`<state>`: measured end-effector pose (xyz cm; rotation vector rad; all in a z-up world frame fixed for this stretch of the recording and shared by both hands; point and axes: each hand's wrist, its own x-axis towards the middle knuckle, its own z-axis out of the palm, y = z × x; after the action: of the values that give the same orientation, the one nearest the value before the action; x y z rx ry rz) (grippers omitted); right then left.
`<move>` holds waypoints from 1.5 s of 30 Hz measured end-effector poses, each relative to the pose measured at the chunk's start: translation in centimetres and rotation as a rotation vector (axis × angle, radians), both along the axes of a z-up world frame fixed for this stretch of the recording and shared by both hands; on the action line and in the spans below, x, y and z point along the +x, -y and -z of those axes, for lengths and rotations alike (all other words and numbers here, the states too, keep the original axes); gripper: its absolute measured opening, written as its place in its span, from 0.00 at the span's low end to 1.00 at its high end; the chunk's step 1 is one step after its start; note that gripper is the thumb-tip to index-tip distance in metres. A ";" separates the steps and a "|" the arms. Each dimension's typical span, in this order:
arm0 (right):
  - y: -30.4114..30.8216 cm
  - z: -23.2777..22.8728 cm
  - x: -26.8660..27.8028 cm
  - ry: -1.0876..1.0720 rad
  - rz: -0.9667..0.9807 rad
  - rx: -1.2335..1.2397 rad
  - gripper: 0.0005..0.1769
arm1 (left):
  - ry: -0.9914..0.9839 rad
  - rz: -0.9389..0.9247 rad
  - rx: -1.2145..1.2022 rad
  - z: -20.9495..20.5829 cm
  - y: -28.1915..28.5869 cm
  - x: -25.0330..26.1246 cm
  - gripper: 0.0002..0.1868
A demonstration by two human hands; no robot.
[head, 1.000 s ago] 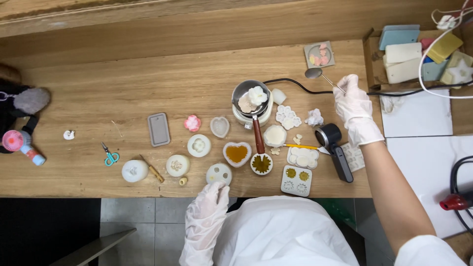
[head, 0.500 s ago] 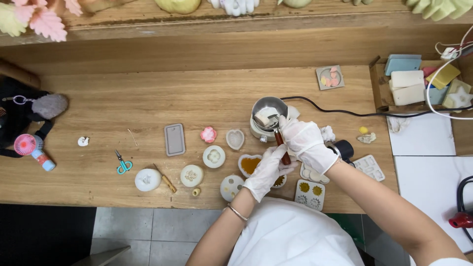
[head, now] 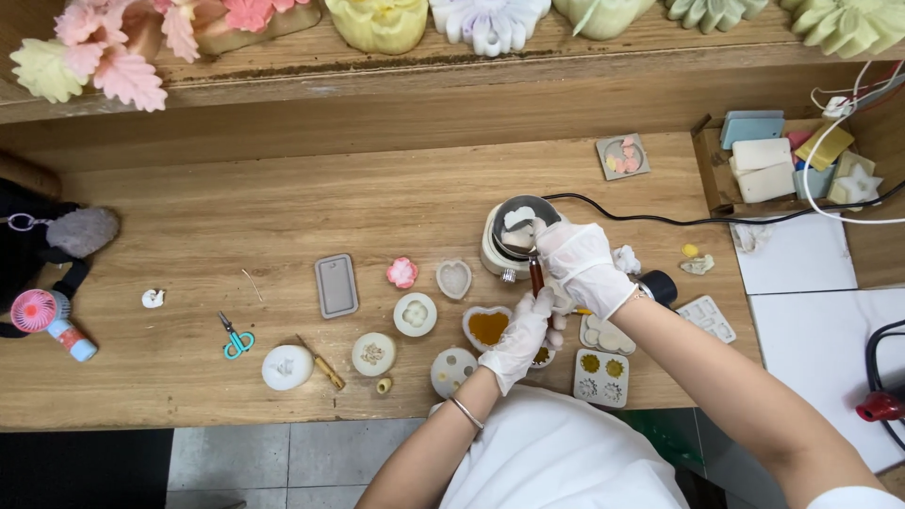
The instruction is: The person is making candles by pouring melted wax into various flower-shaped molds and assembling them.
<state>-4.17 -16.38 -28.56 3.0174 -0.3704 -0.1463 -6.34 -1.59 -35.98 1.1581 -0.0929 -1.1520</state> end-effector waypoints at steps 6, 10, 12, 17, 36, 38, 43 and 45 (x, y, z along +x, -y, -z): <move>0.1 -6.1 -0.6 0.072 0.009 0.053 0.13 | 0.057 -0.034 0.011 1.1 0.4 0.4 0.20; -1.5 -10.0 -2.3 -0.041 0.109 0.107 0.14 | 0.047 -0.039 0.032 0.7 0.3 0.4 0.20; -1.4 -6.8 -2.8 -0.082 0.103 0.090 0.15 | 0.030 -0.039 0.028 0.4 0.2 0.4 0.20; -0.9 -2.7 -2.2 -0.028 0.060 0.062 0.15 | 0.019 -0.008 0.030 -0.6 0.0 0.3 0.22; 0.8 -2.2 -1.4 0.133 0.033 0.097 0.14 | 0.023 -0.024 0.069 -1.1 -0.2 -0.1 0.24; 0.7 -4.7 -2.0 0.217 0.063 0.179 0.12 | 0.032 -0.018 0.083 -1.2 -0.3 -0.2 0.24; -0.4 -5.2 -2.7 -0.056 0.109 0.110 0.15 | 0.050 -0.025 0.119 -0.8 -0.3 -0.1 0.24; -1.6 0.0 -3.4 0.104 0.043 -0.022 0.16 | 0.071 -0.013 0.133 -0.5 -0.2 -0.2 0.25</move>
<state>-7.53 -14.81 -28.56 3.0037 -0.4434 0.0115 -6.51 -1.38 -35.45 1.3161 -0.0640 -1.1191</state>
